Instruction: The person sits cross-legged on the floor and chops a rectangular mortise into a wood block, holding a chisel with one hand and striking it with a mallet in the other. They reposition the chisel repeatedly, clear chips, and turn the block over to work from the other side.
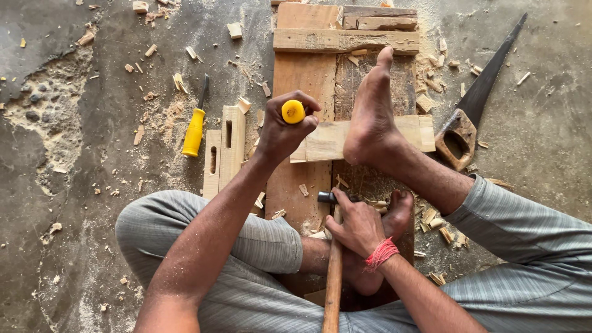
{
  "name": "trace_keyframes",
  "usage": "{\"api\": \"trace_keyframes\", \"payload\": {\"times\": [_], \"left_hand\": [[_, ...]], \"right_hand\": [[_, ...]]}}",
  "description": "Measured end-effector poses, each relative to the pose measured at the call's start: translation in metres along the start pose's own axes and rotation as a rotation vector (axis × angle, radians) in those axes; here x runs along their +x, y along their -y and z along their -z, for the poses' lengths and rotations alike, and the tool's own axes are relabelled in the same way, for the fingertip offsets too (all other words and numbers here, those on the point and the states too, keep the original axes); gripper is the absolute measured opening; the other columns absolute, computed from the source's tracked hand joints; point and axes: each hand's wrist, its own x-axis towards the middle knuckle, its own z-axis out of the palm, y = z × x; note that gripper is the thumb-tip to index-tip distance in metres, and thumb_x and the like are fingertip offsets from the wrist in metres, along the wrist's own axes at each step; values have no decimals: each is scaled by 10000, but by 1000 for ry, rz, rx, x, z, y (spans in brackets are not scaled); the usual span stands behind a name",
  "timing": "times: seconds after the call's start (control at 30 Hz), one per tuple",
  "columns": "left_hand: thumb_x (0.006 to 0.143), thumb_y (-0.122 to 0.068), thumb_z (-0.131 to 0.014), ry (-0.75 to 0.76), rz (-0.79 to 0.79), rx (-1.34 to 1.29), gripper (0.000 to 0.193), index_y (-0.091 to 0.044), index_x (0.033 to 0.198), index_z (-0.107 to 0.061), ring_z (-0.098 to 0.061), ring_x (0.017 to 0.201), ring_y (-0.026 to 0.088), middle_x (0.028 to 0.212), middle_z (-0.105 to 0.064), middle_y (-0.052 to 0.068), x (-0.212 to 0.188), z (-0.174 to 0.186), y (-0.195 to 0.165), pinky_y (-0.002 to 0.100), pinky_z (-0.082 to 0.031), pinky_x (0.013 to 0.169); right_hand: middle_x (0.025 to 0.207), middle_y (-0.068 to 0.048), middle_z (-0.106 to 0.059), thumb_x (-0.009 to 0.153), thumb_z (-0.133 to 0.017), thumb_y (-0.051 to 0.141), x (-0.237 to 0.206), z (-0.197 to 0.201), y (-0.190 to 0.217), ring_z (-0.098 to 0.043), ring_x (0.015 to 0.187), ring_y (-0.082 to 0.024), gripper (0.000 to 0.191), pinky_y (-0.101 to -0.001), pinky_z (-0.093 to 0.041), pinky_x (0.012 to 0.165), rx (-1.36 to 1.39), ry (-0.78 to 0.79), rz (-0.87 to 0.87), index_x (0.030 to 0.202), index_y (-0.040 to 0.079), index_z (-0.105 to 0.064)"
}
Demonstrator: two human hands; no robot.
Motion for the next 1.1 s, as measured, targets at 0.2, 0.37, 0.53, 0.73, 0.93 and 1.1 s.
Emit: {"api": "trace_keyframes", "payload": {"times": [0.2,0.37,0.53,0.73,0.93,1.1], "left_hand": [[856,-5,-694,2,-25,-9,92,-44,938,-700,-625,753,40,834,-677,-14,4,1,6,214,-542,655],[854,-7,-692,4,-6,-28,86,-39,934,-702,-606,746,41,823,-664,-12,6,3,9,214,-518,649],[851,-12,-692,18,-4,-23,85,-39,931,-698,-602,747,40,827,-663,-13,6,4,10,213,-516,652],[863,-15,-693,-19,19,-60,66,-35,926,-699,-592,748,40,823,-653,-15,9,5,11,218,-502,650],[859,-12,-689,2,-6,-53,68,-32,923,-695,-592,749,41,822,-654,-16,10,5,13,219,-503,658],[859,-24,-694,-10,23,-26,58,-38,915,-697,-598,743,41,813,-662,-12,13,5,12,219,-509,655]], "right_hand": [[627,-198,-673,803,-678,396,2,1,0,-708,642,-397,700,-499,-588,676,1,22,-12,1413,96,-511],[617,-194,-671,805,-678,394,3,0,0,-707,636,-393,698,-499,-588,676,-5,18,-4,1413,93,-511],[614,-192,-669,808,-678,395,3,0,0,-705,634,-394,700,-504,-585,670,-6,23,-11,1413,87,-508],[607,-195,-666,807,-679,393,4,-1,1,-702,632,-396,698,-507,-581,670,-4,12,-5,1412,88,-510],[609,-198,-663,801,-686,392,5,-1,0,-698,632,-402,695,-511,-577,671,-7,-11,10,1401,86,-518],[614,-191,-670,811,-677,392,6,0,-1,-701,626,-389,698,-499,-584,671,-6,26,-5,1411,81,-504]]}}
